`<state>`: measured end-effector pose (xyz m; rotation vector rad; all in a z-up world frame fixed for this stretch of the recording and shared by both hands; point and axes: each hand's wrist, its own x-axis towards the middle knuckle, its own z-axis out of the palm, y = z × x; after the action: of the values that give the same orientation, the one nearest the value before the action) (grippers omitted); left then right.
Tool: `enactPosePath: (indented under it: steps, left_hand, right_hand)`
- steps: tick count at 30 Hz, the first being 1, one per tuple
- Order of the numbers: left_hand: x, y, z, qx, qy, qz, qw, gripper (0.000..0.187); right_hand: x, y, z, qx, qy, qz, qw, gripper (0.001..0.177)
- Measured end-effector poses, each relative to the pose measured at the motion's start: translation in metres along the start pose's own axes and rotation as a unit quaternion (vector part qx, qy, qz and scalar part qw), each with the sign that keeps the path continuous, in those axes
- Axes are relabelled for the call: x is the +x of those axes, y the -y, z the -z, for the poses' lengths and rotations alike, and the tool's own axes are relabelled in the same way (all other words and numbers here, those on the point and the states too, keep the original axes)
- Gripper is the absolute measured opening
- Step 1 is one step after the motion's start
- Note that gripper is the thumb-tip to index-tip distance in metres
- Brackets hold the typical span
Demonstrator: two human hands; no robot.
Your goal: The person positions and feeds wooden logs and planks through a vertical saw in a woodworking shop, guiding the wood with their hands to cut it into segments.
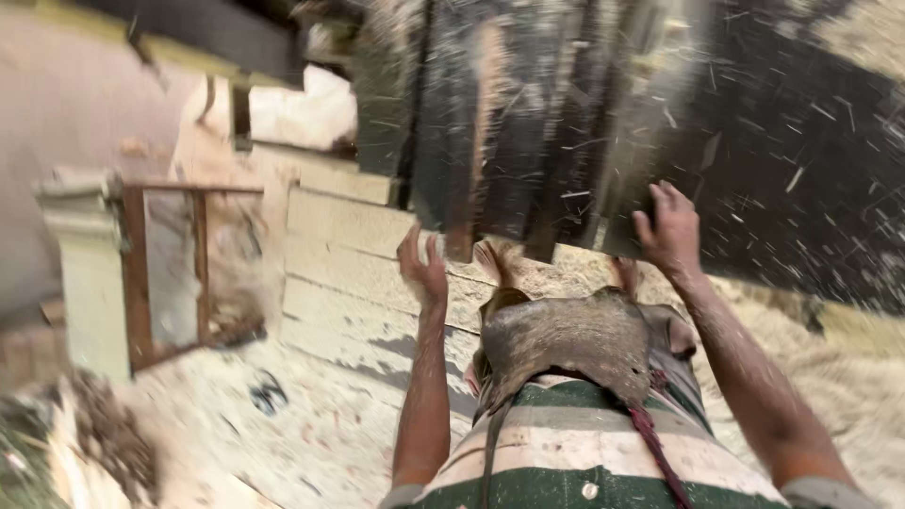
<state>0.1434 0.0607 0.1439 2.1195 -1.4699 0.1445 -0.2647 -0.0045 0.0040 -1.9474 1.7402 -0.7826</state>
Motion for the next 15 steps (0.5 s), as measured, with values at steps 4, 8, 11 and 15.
enactPosePath:
  steps: [4,8,11,15]
  left_hand:
    - [0.056,0.029,-0.027,-0.075,-0.024,-0.005,0.997,0.039]
    - [0.148,0.063,-0.075,-0.057,0.01,-0.013,0.998,0.046]
    - [0.204,0.091,-0.115,-0.033,0.123,-0.05,0.991,0.032]
    - [0.232,0.109,-0.14,0.004,0.197,-0.156,0.968,0.025]
  right_hand:
    - [0.042,0.073,0.007,0.119,0.042,-0.049,0.991,0.041]
    - [0.102,0.204,-0.008,0.138,0.01,0.029,0.99,0.03]
    - [0.171,0.314,-0.036,0.201,-0.02,0.181,0.962,0.027]
    - [0.275,0.437,-0.077,0.154,-0.029,0.275,0.948,0.039]
